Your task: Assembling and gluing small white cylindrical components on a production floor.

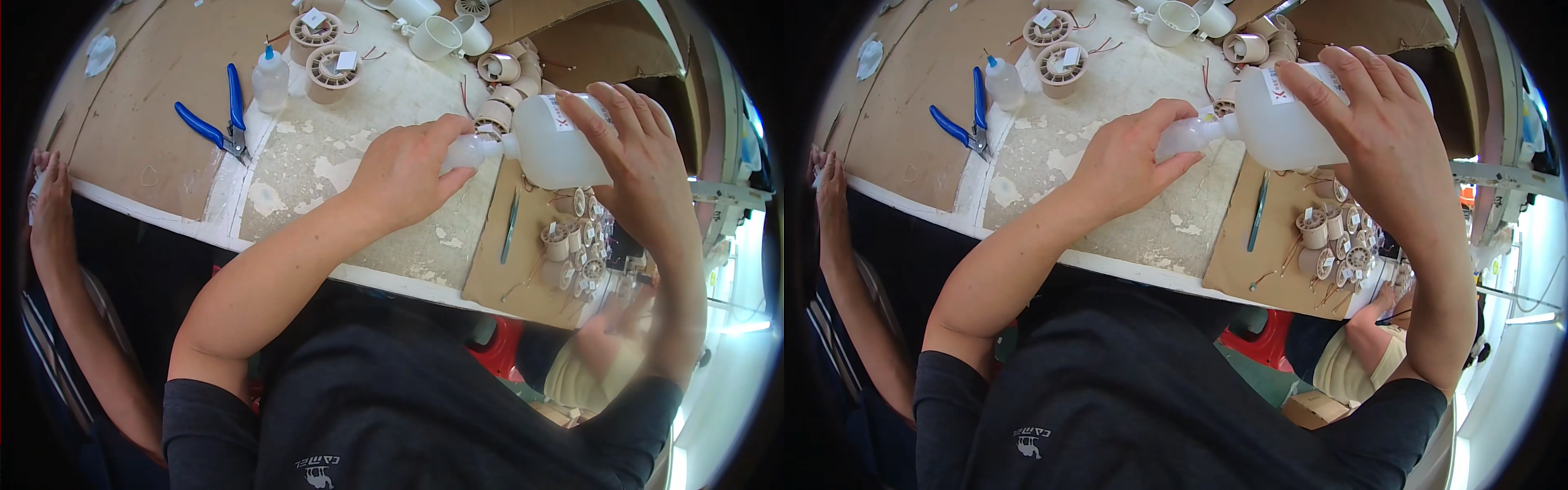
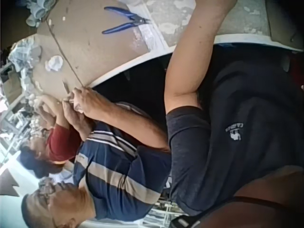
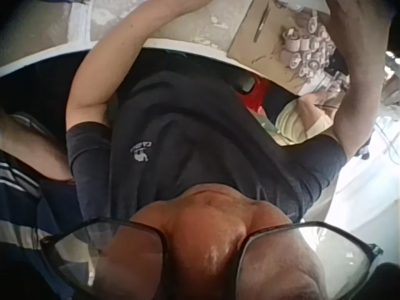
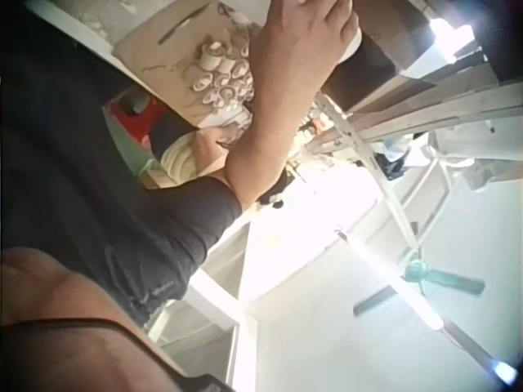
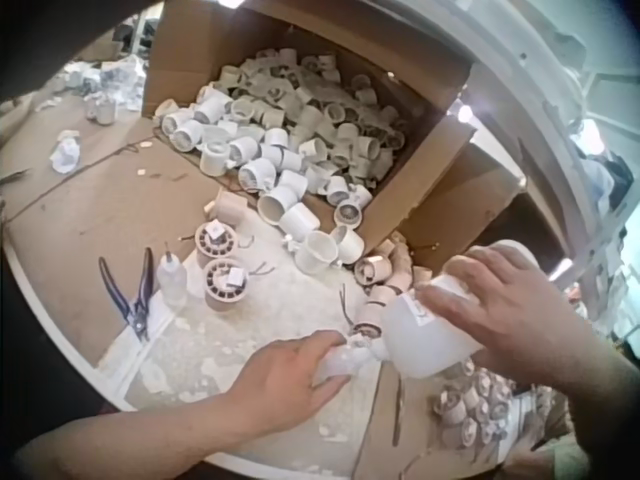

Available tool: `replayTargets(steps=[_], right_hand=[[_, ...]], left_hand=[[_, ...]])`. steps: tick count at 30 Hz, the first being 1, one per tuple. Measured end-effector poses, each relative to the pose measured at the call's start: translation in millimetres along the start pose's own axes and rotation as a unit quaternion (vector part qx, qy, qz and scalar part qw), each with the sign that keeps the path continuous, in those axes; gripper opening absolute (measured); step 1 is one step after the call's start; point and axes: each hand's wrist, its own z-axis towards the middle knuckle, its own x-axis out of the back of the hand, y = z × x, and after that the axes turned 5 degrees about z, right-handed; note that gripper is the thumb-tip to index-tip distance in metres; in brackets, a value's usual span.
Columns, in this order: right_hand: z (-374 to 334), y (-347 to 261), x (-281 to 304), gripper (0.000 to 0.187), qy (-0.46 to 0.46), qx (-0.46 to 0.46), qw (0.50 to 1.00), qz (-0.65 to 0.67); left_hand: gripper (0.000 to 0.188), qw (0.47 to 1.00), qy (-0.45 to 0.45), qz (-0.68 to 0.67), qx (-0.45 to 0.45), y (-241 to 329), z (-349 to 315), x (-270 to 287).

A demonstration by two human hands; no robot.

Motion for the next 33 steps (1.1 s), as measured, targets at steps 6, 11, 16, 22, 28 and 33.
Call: replayTargets(steps=[6,11,16,22,28,33], right_hand=[[-2,1,-2,0.086,0.0,0.0,1.0,0.003],[-2,1,1,0.086,-0.005,0.004,1.0,-0.008],[0,2,3,0.086,-0.008,0.007,1.0,-0.021],[0,0,7,0.086,-0.015,0.01,0.999,-0.03],[-1,-2,10,0.088,-0.024,0.008,0.999,-0.027],[0,-4,13,0.089,-0.028,0.006,0.999,-0.028]], left_hand=[[0.041,1.0,-0.002,0.003,-0.005,-1,-1,-3],[0.045,1.0,-0.026,0.004,0.012,0,-1,-4],[0.045,1.0,-0.026,0.004,0.014,-1,-2,-6],[0.044,1.0,-0.018,0.008,-0.005,-2,-3,-8],[0.046,0.999,-0.039,0.008,0.014,0,-3,-7],[0.048,0.999,-0.039,0.007,0.009,-1,-4,-9]])
